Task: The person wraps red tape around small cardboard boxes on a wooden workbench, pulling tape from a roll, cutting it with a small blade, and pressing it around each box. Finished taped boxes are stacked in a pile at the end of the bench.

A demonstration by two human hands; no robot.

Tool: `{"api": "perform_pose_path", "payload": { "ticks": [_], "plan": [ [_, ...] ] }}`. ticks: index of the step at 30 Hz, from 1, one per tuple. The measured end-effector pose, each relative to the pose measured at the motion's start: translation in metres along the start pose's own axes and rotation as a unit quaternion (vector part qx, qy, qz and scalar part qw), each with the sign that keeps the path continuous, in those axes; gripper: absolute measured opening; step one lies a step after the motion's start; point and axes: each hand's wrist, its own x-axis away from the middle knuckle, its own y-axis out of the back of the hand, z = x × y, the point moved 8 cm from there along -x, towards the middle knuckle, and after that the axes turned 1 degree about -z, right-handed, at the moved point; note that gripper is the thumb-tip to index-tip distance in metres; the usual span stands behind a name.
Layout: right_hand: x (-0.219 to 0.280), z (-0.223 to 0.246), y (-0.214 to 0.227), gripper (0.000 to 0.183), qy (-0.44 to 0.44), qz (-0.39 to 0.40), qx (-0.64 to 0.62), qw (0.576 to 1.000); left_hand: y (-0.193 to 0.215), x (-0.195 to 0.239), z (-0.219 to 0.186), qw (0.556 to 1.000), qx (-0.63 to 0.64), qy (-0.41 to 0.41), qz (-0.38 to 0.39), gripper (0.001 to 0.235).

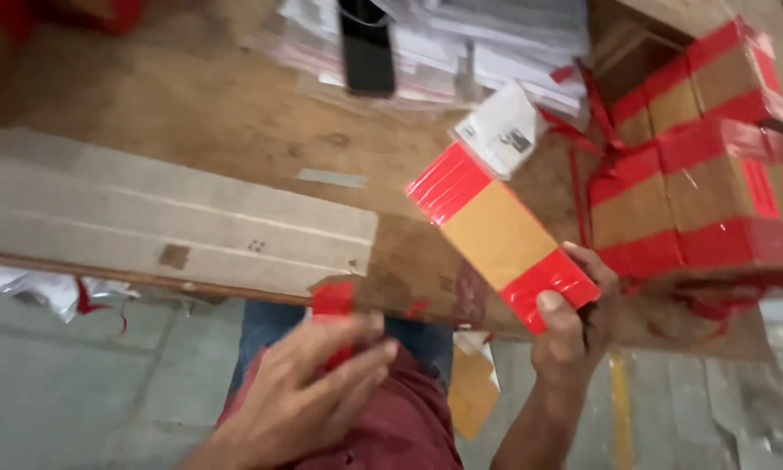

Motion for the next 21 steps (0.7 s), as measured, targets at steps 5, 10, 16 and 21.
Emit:
{"api": "perform_pose_path", "payload": {
  "ticks": [5,10,16,21],
  "plan": [
    [0.004,-0.041,-0.059,0.062,-0.242,0.190,-0.372,0.876,0.058,-0.054,0.010,0.989,-0.107,0.037,-0.094,0.091],
    [0.002,-0.021,-0.101,0.068,-0.237,0.269,-0.337,0.871,0.076,-0.039,0.044,0.985,0.089,0.141,-0.038,0.093],
    [-0.009,0.025,-0.139,0.081,-0.016,0.365,-0.239,0.899,0.096,-0.012,0.051,0.990,-0.070,0.018,-0.125,0.068],
    [-0.011,0.028,-0.159,0.104,-0.068,0.378,-0.251,0.888,0.108,-0.003,0.055,0.981,-0.092,-0.003,-0.173,0.068]
  ]
}}
